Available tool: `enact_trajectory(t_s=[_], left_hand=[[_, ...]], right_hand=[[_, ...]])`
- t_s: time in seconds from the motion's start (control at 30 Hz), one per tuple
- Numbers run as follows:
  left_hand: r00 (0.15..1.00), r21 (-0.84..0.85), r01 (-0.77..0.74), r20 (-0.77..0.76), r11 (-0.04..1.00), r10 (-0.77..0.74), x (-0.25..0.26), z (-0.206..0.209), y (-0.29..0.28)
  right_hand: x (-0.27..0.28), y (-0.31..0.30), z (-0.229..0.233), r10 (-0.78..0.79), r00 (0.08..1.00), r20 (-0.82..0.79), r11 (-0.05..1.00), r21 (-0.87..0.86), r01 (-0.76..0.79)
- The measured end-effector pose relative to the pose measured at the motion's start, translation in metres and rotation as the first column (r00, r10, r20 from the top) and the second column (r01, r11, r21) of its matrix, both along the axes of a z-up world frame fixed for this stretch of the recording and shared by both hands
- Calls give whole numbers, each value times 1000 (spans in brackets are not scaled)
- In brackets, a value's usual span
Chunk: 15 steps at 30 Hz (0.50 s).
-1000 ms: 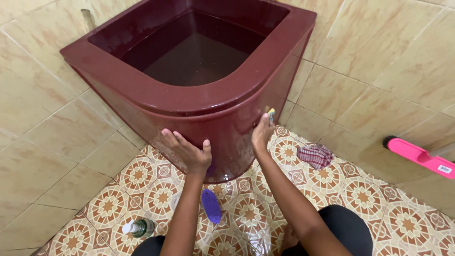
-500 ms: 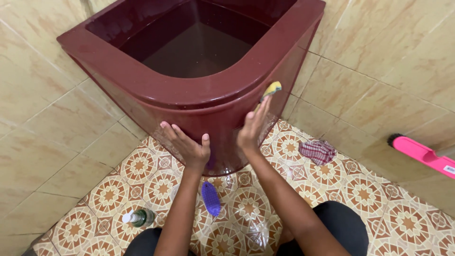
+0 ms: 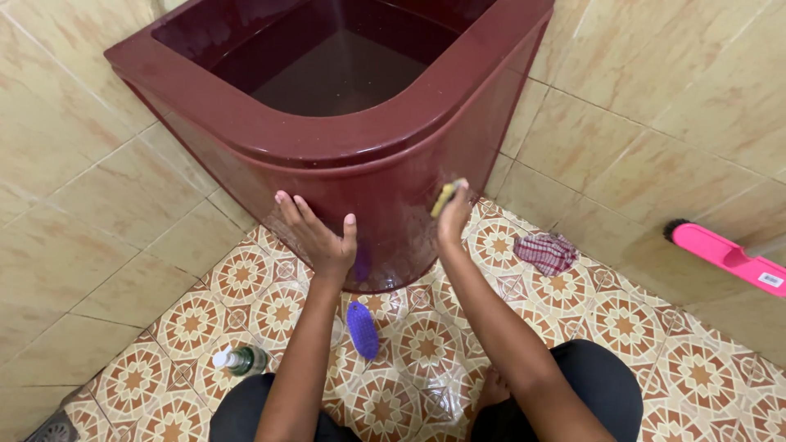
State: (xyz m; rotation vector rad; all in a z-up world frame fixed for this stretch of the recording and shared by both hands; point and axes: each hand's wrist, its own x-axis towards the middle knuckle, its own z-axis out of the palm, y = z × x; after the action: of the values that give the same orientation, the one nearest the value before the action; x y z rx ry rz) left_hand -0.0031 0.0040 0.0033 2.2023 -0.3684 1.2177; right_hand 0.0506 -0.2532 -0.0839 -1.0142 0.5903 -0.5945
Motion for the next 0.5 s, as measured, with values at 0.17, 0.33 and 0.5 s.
enact_trajectory(t_s=[0.17,0.33,0.5], left_hand=[[999,-11,-26,-31,1000,25,-3,3,-5],[998,1,0,-60,1000,1,-9,8,-1],[999,23,-18,-48,1000,19,-11,11,1]], right_hand=[[-56,48,124,-49,931,362,682,-669,296],[-73,60,143,-35,926,377,371,-855,362],[-54,43,26,-118,975,189,292,-932,215]])
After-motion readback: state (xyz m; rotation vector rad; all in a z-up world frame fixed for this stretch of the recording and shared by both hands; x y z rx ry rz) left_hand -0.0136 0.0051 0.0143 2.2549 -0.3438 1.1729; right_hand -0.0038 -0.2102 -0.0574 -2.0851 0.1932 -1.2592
